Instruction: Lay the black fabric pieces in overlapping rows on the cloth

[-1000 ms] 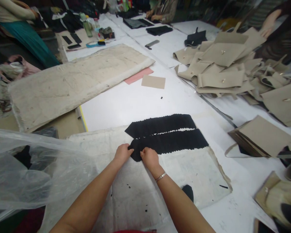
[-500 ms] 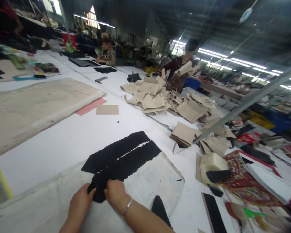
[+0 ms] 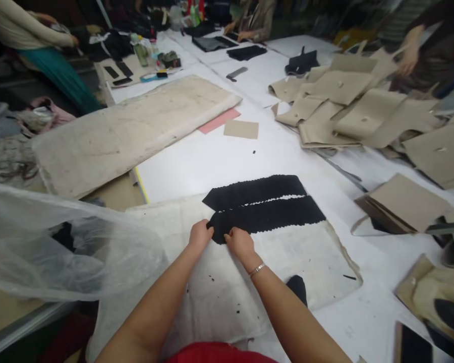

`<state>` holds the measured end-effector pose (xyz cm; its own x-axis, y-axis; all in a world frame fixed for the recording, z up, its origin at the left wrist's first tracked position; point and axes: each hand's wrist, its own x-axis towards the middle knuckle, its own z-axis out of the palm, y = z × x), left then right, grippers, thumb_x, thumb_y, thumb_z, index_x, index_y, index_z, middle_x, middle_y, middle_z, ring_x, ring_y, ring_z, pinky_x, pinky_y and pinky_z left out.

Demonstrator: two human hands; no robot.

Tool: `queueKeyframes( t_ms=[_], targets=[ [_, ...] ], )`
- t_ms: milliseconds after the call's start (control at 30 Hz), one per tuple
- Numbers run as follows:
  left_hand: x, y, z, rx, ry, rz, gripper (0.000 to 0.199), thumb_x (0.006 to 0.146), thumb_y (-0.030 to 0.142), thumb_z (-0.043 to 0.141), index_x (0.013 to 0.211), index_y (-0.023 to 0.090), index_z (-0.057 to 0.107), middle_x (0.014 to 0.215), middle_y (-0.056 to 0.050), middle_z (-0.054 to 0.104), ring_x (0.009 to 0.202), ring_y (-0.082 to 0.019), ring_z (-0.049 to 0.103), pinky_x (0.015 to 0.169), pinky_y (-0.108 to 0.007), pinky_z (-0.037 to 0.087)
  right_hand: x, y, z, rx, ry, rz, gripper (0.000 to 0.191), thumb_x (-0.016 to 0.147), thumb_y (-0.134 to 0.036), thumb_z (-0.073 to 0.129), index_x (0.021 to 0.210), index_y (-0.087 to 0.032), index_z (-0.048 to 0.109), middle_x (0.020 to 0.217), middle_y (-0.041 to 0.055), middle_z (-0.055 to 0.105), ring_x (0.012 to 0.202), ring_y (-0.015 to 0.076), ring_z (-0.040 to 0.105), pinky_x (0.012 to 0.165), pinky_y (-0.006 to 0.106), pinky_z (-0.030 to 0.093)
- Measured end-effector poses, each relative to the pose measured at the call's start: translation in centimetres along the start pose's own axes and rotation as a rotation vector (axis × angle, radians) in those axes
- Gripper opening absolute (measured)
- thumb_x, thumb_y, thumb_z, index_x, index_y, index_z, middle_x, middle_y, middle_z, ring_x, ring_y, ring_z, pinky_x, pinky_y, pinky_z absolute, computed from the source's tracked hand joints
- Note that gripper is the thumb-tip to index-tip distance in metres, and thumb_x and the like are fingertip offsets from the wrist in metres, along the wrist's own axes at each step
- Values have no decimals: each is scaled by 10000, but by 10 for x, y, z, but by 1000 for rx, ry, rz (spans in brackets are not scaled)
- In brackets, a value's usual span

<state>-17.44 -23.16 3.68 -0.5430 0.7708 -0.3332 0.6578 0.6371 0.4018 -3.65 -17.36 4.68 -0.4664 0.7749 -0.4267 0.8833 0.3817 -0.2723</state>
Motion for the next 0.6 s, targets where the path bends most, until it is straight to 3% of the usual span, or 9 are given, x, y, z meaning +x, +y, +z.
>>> queueKeyframes(
  t_ms=[233, 600],
  targets=[
    [-1, -1, 4, -29, 17, 3, 170, 741, 238, 497, 811, 168, 635, 809, -64, 663, 781, -176, 599, 681, -237, 401, 1, 0, 0, 84, -105, 26, 241, 767, -372, 539, 728, -170, 666, 779, 74, 684, 760, 181, 626, 614, 235, 396],
    [2, -8, 5, -94, 21, -10, 166, 736, 259, 533, 834, 168, 632, 774, -55, 658, 769, -166, 594, 686, -236, 402, 4, 1, -2, 69, -118, -14, 340, 847, -366, 436, 743, -157, 684, 761, 91, 685, 730, 169, 627, 612, 228, 390]
  ],
)
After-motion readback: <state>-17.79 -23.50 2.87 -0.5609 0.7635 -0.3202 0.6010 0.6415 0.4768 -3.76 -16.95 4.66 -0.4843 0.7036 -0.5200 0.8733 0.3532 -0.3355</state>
